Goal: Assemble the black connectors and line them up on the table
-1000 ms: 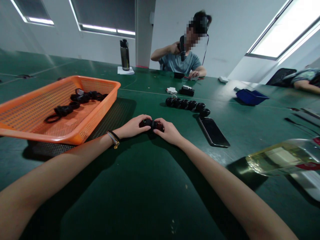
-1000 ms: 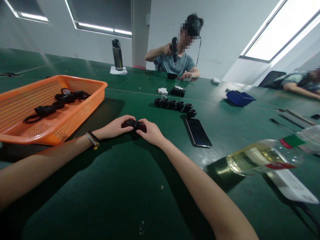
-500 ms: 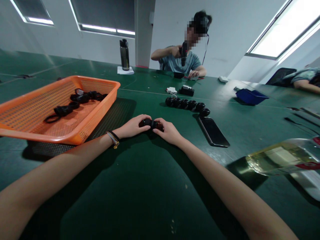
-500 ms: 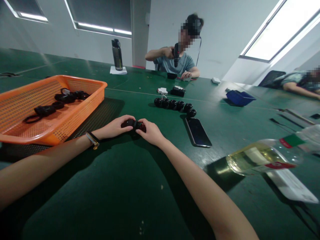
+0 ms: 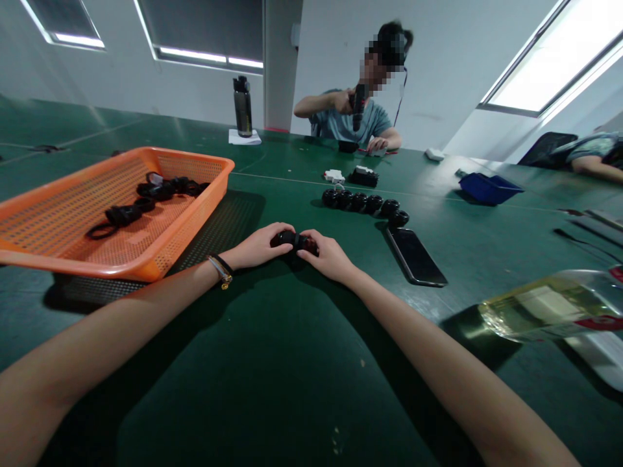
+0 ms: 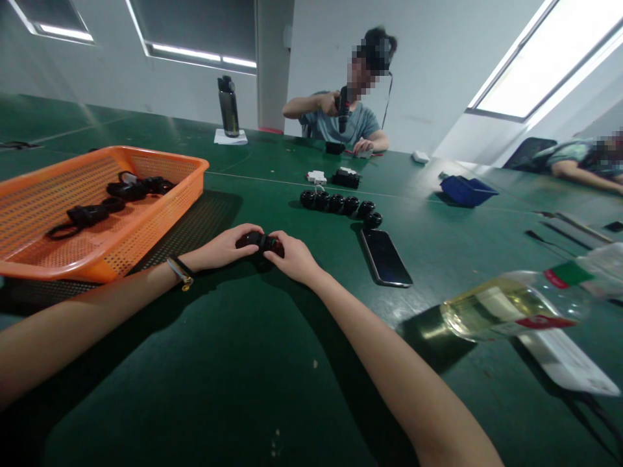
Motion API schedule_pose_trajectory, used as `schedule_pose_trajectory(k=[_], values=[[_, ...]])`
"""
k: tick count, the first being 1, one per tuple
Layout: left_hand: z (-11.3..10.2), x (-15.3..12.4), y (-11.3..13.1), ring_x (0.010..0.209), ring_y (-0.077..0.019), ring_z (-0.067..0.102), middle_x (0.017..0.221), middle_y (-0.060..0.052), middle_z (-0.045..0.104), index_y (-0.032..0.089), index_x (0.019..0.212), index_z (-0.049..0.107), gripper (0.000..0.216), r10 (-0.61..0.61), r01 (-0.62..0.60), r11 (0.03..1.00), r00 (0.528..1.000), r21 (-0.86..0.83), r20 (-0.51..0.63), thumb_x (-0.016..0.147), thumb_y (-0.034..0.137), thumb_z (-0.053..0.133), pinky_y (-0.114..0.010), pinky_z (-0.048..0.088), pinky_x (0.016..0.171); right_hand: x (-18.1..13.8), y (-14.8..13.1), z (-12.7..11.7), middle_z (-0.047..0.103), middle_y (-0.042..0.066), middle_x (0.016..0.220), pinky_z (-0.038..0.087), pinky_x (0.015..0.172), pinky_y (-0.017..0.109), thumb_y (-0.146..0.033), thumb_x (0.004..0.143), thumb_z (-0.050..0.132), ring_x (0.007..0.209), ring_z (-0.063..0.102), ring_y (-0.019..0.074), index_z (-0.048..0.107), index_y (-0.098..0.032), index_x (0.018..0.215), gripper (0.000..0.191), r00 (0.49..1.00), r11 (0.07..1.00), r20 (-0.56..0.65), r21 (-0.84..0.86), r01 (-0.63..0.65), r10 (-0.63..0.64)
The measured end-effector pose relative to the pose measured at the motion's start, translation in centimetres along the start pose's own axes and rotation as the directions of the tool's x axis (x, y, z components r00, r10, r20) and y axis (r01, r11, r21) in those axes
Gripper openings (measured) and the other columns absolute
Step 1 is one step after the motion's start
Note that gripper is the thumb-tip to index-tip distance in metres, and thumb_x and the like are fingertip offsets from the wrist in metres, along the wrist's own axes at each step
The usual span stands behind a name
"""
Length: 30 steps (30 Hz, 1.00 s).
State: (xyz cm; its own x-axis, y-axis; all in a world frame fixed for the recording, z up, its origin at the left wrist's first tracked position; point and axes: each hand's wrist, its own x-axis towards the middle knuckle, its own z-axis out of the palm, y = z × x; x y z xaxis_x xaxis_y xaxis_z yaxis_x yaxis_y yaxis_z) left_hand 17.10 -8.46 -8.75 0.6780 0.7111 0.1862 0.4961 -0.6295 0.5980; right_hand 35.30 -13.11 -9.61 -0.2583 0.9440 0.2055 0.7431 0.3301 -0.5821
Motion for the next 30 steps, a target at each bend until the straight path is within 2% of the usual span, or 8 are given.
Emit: schedule_pose_trajectory(k=[30], values=[[0.1, -0.01, -0.11, 0.101, -0.0219, 0.052, 0.113, -0.009, 0.055, 0.015, 0.112, 0.049, 0.04, 0.003, -0.003, 1.0, 1.0, -0.017, -0.008, 0.077, 0.036, 0.046, -0.036, 0.04, 0.092, 0.05, -0.01, 0.05, 0.061, 0.004, 0.081, 0.038, 0.062, 0.026, -0.023, 0.077, 0.056, 0.068, 0.054, 0.0137, 0.051, -0.015, 0.104, 0.029, 1.0, 1.0, -0.003, -0.02, -0.004, 0.004]])
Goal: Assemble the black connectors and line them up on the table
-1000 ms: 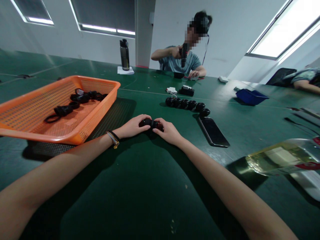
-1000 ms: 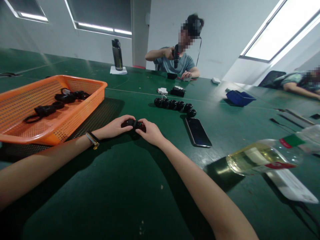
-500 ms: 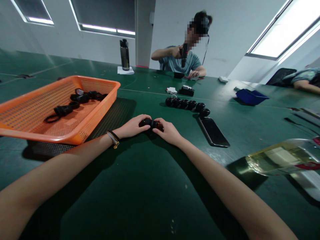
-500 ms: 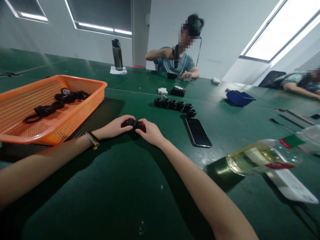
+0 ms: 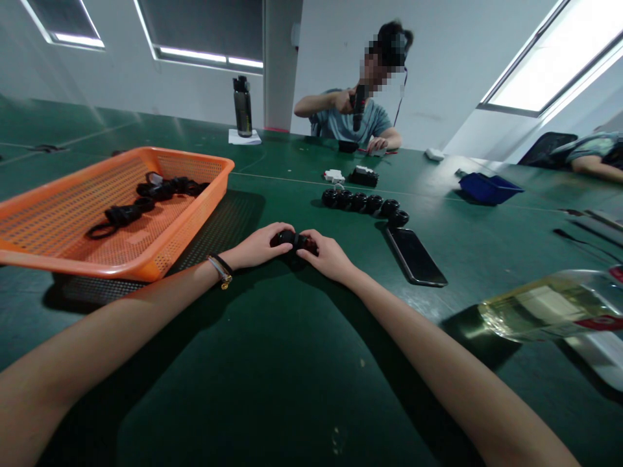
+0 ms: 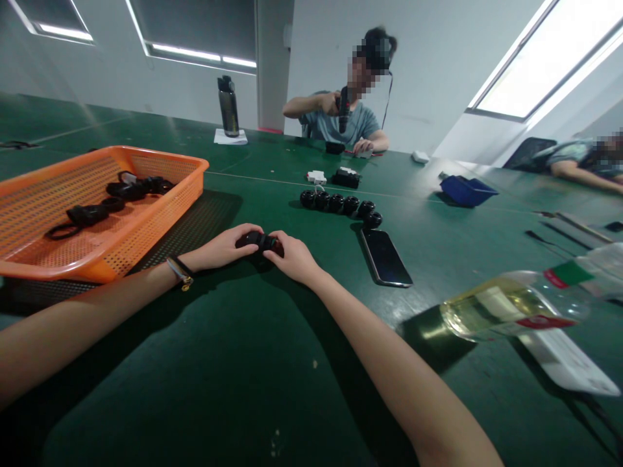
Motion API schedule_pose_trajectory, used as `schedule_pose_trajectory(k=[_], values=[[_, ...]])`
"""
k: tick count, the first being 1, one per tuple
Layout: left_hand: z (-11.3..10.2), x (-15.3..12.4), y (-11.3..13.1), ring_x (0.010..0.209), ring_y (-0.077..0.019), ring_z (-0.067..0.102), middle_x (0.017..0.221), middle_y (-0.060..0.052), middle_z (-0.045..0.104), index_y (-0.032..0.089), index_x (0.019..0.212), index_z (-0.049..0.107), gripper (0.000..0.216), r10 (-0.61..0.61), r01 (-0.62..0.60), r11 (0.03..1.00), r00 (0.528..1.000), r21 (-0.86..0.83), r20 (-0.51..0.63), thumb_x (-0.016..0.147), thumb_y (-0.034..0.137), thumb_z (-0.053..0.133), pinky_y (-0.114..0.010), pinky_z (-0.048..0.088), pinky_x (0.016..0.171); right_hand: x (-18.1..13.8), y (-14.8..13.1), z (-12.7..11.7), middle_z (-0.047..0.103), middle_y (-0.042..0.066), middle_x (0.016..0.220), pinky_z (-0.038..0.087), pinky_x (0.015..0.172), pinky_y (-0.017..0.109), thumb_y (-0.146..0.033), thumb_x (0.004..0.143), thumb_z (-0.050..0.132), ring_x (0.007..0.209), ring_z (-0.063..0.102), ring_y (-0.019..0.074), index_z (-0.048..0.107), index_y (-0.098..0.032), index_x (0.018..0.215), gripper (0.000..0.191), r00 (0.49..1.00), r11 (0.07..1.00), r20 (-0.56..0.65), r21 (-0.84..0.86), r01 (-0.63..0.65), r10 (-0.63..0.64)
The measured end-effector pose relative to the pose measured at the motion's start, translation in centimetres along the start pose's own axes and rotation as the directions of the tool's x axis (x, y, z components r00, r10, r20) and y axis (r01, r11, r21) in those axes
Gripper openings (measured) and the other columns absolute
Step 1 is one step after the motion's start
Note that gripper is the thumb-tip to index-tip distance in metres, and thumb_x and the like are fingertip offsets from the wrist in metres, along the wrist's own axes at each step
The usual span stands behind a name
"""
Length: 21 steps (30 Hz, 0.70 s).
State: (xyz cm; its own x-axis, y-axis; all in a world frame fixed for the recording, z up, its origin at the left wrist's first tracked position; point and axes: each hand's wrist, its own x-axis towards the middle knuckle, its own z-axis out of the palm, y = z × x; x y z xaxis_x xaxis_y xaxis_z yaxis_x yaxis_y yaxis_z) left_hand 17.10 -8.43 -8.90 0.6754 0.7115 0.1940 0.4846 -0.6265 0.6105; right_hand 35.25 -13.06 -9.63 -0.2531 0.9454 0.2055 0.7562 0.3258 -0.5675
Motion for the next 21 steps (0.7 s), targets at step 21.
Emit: schedule_pose_trajectory(k=[21], values=[[0.0, 0.02, 0.12, 0.101, -0.0221, 0.052, 0.113, -0.009, 0.055, 0.014, 0.112, 0.049, 0.041, -0.006, 0.006, 1.0, 1.0, 0.002, 0.0, 0.077, 0.037, 0.046, -0.036, 0.04, 0.092, 0.06, -0.05, 0.02, 0.061, 0.005, 0.082, 0.037, 0.062, 0.025, -0.025, 0.079, 0.054, 0.068, 0.053, 0.0134, 0.052, -0.013, 0.104, 0.028, 1.0, 1.0, 0.003, -0.018, -0.002, 0.002]])
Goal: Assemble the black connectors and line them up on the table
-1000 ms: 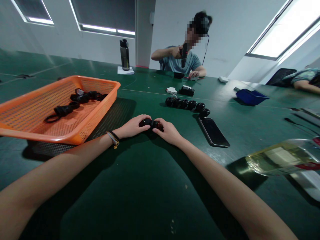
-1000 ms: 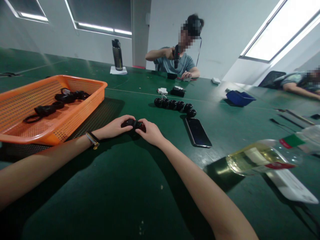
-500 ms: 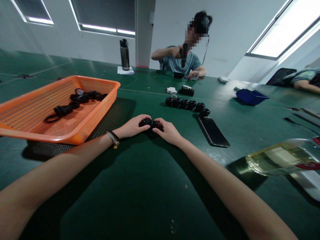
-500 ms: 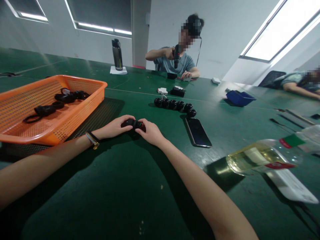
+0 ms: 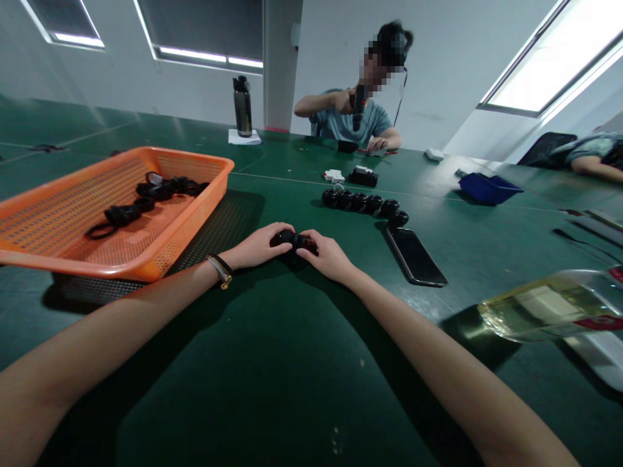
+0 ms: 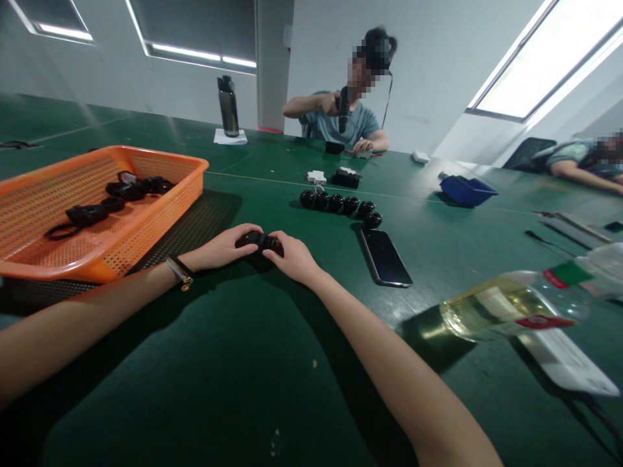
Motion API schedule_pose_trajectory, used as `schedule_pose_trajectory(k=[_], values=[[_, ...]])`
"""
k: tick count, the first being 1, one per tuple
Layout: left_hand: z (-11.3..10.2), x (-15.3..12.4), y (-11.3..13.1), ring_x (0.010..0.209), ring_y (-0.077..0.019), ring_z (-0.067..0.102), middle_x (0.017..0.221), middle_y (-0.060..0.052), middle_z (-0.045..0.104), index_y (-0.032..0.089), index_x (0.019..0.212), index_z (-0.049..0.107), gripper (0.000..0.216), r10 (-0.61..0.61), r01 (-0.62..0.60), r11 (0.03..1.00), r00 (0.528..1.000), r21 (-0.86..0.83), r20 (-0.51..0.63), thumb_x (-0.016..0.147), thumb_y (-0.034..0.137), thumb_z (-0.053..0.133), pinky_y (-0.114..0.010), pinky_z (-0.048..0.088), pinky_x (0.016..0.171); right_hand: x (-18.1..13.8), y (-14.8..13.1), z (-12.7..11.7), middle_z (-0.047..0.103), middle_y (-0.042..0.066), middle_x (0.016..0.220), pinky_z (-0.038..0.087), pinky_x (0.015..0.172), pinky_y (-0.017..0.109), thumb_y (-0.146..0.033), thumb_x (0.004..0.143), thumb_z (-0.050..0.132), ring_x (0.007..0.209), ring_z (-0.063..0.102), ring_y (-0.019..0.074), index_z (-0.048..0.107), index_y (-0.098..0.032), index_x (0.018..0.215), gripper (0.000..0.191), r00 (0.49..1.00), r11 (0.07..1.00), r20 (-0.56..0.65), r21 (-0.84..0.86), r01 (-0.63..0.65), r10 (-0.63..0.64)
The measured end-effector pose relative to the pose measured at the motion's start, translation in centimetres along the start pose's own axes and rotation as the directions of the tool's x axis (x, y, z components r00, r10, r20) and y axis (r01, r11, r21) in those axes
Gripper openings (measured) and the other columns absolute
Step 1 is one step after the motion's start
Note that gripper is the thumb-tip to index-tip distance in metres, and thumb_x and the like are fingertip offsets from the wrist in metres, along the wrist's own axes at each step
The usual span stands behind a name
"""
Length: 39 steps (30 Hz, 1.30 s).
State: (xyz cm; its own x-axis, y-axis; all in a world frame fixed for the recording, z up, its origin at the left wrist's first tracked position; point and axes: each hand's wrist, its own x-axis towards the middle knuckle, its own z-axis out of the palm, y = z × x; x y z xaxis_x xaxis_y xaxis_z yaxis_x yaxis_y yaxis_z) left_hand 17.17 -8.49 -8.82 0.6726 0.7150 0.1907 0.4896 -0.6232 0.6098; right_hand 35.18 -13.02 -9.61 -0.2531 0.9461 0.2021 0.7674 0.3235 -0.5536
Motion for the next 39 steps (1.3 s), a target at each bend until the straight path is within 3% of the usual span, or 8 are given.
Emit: schedule_pose_trajectory(k=[39], values=[[-0.04, 0.01, -0.22, 0.103, -0.0223, 0.052, 0.115, -0.009, 0.055, 0.016, 0.113, 0.048, 0.042, 0.0, 0.0, 1.0, 1.0, -0.003, 0.008, 0.078, 0.039, 0.046, -0.036, 0.04, 0.092, -0.08, -0.25, -0.13, 0.062, 0.006, 0.083, 0.038, 0.062, 0.026, -0.027, 0.081, 0.052, 0.069, 0.054, 0.0144, 0.052, -0.013, 0.105, 0.028, 1.0, 1.0, 0.008, -0.022, -0.003, 0.003]])
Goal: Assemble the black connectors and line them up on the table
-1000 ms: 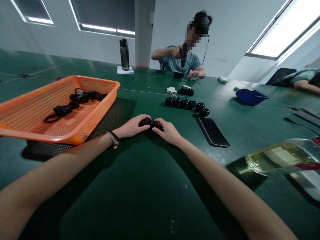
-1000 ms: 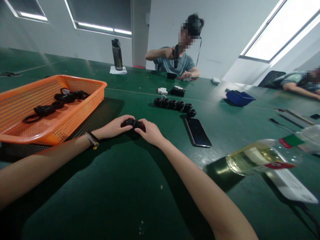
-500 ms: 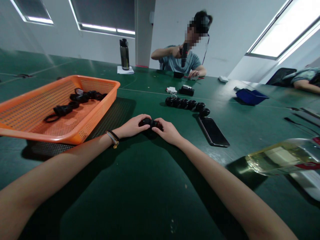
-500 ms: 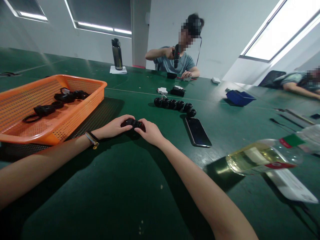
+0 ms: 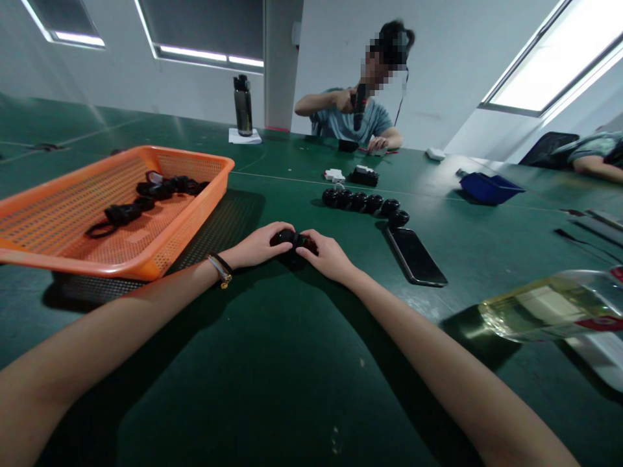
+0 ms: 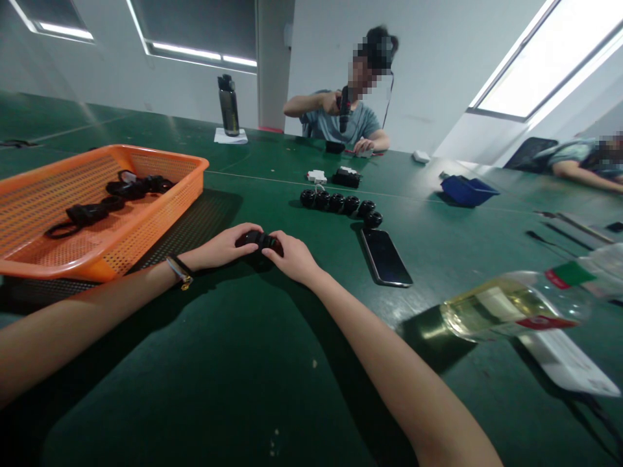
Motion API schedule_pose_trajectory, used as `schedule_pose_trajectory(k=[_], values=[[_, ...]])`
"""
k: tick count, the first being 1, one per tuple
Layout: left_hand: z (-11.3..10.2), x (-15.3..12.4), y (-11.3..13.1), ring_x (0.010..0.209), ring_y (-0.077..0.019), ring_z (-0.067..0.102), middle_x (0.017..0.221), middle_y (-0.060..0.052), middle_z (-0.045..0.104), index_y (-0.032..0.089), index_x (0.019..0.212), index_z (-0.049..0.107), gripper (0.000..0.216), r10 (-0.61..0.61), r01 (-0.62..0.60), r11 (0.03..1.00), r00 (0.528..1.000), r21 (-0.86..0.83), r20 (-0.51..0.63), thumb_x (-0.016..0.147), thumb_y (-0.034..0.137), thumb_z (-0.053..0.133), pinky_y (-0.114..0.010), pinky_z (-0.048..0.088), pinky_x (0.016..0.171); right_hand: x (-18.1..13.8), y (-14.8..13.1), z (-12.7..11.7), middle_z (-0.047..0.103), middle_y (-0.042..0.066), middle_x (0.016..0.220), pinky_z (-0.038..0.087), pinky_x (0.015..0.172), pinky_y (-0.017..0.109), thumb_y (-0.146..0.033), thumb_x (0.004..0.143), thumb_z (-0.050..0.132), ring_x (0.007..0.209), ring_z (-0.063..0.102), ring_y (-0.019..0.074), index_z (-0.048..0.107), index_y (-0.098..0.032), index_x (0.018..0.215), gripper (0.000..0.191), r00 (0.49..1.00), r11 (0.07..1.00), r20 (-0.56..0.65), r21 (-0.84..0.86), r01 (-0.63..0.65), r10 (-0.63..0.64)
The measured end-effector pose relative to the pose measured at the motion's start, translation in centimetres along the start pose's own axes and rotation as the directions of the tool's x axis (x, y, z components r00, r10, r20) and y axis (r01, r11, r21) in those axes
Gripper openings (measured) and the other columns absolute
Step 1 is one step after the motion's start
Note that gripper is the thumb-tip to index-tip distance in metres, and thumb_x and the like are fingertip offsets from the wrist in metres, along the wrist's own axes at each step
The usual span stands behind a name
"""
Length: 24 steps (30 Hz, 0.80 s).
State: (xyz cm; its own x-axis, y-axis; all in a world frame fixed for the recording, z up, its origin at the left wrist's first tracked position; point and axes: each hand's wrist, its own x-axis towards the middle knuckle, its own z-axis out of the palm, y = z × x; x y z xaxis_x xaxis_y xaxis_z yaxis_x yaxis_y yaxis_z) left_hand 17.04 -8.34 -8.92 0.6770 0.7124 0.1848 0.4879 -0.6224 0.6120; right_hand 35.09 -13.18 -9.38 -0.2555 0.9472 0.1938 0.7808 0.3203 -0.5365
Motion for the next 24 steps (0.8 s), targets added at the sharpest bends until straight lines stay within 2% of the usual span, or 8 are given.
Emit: schedule_pose_trajectory(k=[24], values=[[-0.12, -0.05, 0.29, 0.102, -0.0224, 0.052, 0.114, -0.009, 0.055, 0.016, 0.112, 0.048, 0.042, -0.011, 0.011, 1.0, 1.0, 0.005, 0.008, 0.077, 0.038, 0.046, -0.036, 0.04, 0.092, 0.02, 0.16, 0.15, 0.061, 0.005, 0.08, 0.037, 0.061, 0.025, -0.028, 0.08, 0.052, 0.067, 0.053, 0.0143, 0.052, -0.014, 0.102, 0.026, 1.0, 1.0, -0.01, -0.012, 0.016, -0.016]])
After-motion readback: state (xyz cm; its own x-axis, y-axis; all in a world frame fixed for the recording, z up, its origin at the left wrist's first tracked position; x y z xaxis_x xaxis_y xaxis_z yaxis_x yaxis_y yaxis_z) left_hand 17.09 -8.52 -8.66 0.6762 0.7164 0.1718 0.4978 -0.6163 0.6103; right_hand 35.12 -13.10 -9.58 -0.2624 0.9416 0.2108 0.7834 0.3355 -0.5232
